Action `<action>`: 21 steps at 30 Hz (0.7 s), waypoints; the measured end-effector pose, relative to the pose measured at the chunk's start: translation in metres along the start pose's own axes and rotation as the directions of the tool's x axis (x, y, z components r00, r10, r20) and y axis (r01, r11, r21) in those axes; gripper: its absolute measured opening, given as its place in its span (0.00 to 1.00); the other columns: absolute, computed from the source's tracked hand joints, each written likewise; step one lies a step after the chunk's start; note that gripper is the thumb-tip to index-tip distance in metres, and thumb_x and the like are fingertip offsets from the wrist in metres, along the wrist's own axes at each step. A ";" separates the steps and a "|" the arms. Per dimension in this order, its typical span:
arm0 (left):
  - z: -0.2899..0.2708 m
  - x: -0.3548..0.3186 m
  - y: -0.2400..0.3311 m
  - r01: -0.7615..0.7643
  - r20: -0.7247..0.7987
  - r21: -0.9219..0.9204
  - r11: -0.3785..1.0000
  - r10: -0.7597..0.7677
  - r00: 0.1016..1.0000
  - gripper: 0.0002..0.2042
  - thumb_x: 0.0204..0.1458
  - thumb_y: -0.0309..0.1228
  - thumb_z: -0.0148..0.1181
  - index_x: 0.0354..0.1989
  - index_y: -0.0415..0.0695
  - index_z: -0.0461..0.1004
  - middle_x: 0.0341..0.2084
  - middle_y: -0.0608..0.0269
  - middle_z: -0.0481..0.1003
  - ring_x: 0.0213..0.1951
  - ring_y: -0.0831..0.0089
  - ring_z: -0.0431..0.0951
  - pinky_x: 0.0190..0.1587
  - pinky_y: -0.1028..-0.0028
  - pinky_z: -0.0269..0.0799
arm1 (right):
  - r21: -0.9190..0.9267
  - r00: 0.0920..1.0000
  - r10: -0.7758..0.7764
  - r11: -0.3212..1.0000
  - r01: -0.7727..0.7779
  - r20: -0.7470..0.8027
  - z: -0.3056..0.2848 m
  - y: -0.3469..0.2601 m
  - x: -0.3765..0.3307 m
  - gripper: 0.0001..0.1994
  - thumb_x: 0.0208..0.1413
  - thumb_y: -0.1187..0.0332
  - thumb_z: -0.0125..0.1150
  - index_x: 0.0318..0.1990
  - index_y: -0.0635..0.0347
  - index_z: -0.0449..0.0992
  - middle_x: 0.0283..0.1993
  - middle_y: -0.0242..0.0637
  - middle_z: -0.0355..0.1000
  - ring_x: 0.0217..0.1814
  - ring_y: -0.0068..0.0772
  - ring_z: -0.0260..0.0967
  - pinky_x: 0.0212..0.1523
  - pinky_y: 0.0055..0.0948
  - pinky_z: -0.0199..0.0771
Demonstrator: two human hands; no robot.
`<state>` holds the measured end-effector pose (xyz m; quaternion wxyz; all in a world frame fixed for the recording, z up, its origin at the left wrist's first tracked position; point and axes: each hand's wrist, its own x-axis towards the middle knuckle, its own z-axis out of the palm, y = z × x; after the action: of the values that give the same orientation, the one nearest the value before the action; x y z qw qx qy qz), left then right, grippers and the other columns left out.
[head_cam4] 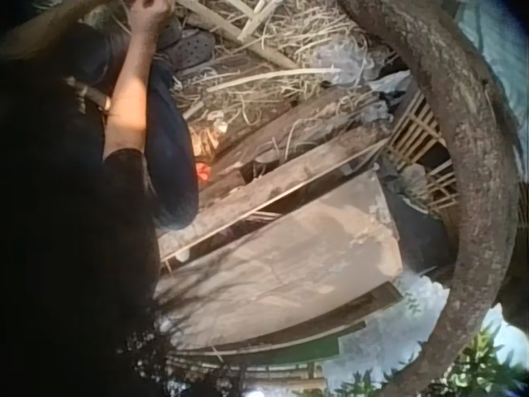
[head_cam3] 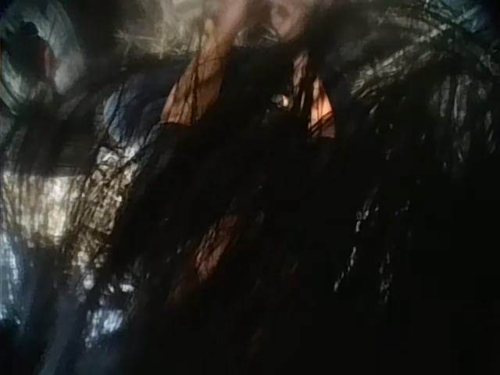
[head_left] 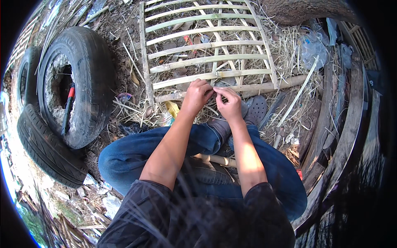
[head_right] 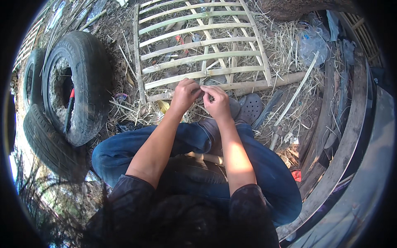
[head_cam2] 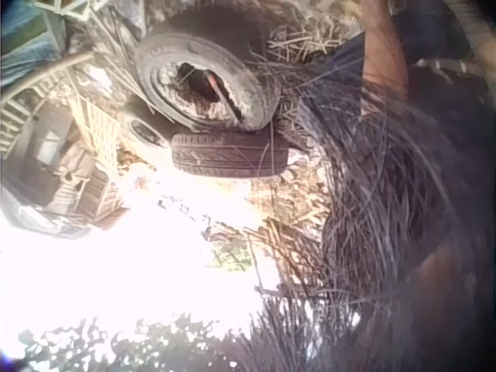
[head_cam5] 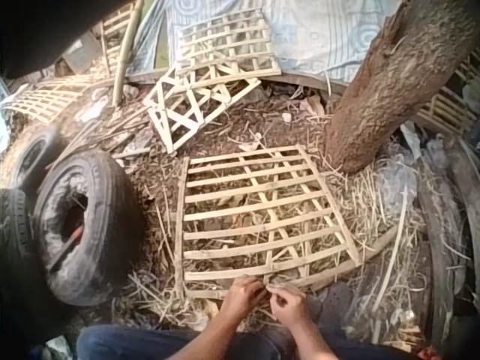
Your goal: The person constructs a bamboo lattice by hand, using a hammer to secure joints with small nails and later using a large knife to trim a long bamboo strip.
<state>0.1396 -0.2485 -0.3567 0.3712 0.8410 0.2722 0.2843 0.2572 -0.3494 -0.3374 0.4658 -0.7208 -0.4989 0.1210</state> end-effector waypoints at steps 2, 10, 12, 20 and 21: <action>0.000 -0.001 0.000 -0.004 -0.003 -0.013 1.000 0.004 1.000 0.07 0.38 0.24 0.69 0.25 0.40 0.78 0.23 0.58 0.74 0.30 0.58 0.74 0.35 0.63 0.71 | 0.052 0.990 0.140 0.989 -0.139 -0.020 -0.005 -0.005 0.000 0.11 0.47 0.82 0.58 0.38 0.63 0.80 0.36 0.41 0.78 0.35 0.36 0.77 0.38 0.28 0.76; 0.001 -0.003 0.001 0.026 0.003 0.000 1.000 -0.026 1.000 0.06 0.41 0.25 0.70 0.25 0.39 0.77 0.22 0.58 0.74 0.29 0.60 0.74 0.33 0.64 0.71 | 0.081 0.952 0.281 0.959 -0.273 -0.123 -0.053 0.014 0.004 0.10 0.49 0.79 0.59 0.40 0.63 0.79 0.35 0.39 0.79 0.30 0.28 0.76 0.29 0.24 0.73; 0.002 -0.004 0.001 0.036 -0.004 0.001 0.999 -0.036 0.999 0.06 0.41 0.25 0.70 0.25 0.39 0.77 0.22 0.58 0.74 0.29 0.60 0.74 0.33 0.64 0.71 | 0.039 0.959 0.273 0.962 -0.270 -0.077 -0.068 0.013 0.009 0.10 0.49 0.78 0.59 0.40 0.62 0.79 0.34 0.39 0.78 0.29 0.28 0.75 0.29 0.24 0.73; 0.007 -0.002 0.006 0.095 0.014 0.029 0.995 -0.095 0.995 0.08 0.42 0.27 0.70 0.24 0.39 0.76 0.23 0.56 0.74 0.27 0.60 0.74 0.31 0.66 0.69 | -0.473 0.933 0.334 0.848 -0.238 0.130 -0.219 0.028 0.036 0.09 0.51 0.70 0.61 0.41 0.58 0.79 0.37 0.41 0.78 0.35 0.40 0.76 0.38 0.35 0.75; 0.004 -0.003 0.004 0.109 0.036 0.065 0.992 -0.111 0.993 0.08 0.43 0.27 0.70 0.24 0.38 0.76 0.22 0.56 0.73 0.26 0.61 0.74 0.30 0.66 0.68 | -0.503 0.947 0.290 0.844 -0.186 0.137 -0.244 0.036 0.030 0.10 0.51 0.70 0.61 0.42 0.57 0.78 0.37 0.41 0.78 0.35 0.40 0.76 0.39 0.34 0.75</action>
<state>0.1409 -0.2548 -0.3568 0.3650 0.8413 0.3197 0.2381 0.4498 -0.4612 -0.2263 0.1977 -0.8539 -0.4651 0.1241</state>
